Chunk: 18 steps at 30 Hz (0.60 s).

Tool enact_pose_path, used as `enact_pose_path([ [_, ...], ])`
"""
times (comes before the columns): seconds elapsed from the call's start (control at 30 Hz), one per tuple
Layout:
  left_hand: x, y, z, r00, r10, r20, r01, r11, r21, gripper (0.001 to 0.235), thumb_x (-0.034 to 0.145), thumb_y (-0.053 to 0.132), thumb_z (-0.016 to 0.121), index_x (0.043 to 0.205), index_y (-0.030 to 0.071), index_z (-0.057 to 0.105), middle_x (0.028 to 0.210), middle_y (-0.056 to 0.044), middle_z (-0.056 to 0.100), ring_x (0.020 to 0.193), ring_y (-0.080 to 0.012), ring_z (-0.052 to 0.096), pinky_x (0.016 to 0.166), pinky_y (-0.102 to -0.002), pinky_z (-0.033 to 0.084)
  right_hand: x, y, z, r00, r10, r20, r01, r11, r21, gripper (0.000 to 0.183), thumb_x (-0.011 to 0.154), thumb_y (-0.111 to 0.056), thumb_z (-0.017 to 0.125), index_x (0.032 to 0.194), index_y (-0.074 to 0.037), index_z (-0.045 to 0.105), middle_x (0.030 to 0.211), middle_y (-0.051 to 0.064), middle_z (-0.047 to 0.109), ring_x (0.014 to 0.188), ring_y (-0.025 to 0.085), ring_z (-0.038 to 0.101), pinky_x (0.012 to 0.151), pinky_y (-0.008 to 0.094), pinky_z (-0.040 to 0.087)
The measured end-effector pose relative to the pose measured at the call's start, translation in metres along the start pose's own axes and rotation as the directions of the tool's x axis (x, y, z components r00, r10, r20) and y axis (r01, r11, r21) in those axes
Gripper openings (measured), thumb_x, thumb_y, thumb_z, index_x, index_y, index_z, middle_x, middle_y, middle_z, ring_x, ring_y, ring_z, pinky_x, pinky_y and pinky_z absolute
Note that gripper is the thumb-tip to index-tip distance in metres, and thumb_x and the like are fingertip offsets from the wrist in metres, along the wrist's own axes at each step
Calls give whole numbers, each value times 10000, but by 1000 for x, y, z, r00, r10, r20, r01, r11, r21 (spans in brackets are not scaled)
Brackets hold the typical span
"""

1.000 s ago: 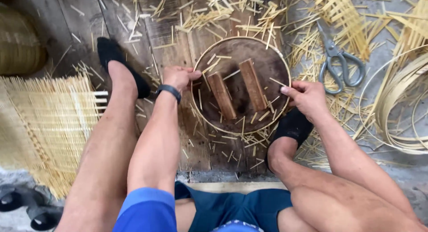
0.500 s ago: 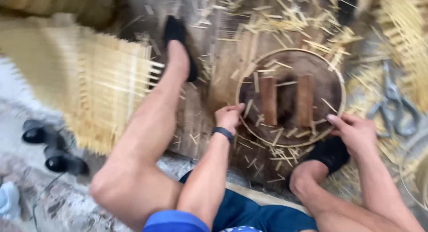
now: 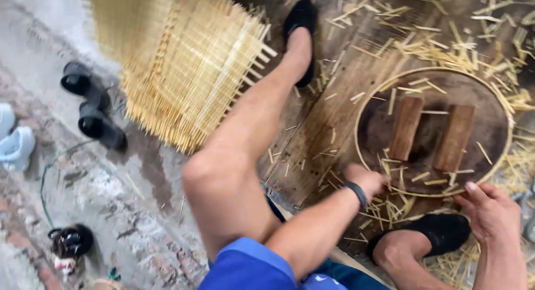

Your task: The person sits on the floor of a bamboo workshop and trims the protruding ends of a round woven bamboo mat with scissors, holding the mat steady with a wooden block. They then fit a thin bamboo rim ring around the mat's edge and press the mat into shape by hand.

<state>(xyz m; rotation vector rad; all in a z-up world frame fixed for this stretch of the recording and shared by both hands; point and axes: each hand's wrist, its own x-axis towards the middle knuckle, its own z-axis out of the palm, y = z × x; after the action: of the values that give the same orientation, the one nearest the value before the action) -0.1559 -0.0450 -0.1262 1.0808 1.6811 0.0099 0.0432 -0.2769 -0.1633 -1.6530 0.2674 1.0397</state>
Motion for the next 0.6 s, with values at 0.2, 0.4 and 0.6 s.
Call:
enact_pose_path([
  [0.2,-27,-2,3,974,-141,177,201,896,-396,400,672,-25,871,999,-73,646,887,-143,730,729,-228,742,567,-341,626,18,8,-2,994,-111,9,110,991,70,96,1084,-14,643,1136,-4,562,1084,141,676,984,290,710,898,480,621],
  [0.4,-31,2,10,970,-212,117,241,888,-392,540,674,-78,879,1106,-97,555,929,-179,694,726,-245,726,544,-363,619,16,4,1,994,-92,-66,98,991,93,117,1095,22,609,1134,-37,517,1046,153,652,927,308,717,862,530,640],
  [0.6,-58,54,-33,958,-240,156,279,905,-321,559,709,-68,853,1162,-56,525,961,-200,689,678,-253,715,487,-327,596,2,-15,11,993,-107,-53,111,991,71,137,1088,-18,651,1137,-24,524,1053,141,662,936,292,721,857,502,603],
])
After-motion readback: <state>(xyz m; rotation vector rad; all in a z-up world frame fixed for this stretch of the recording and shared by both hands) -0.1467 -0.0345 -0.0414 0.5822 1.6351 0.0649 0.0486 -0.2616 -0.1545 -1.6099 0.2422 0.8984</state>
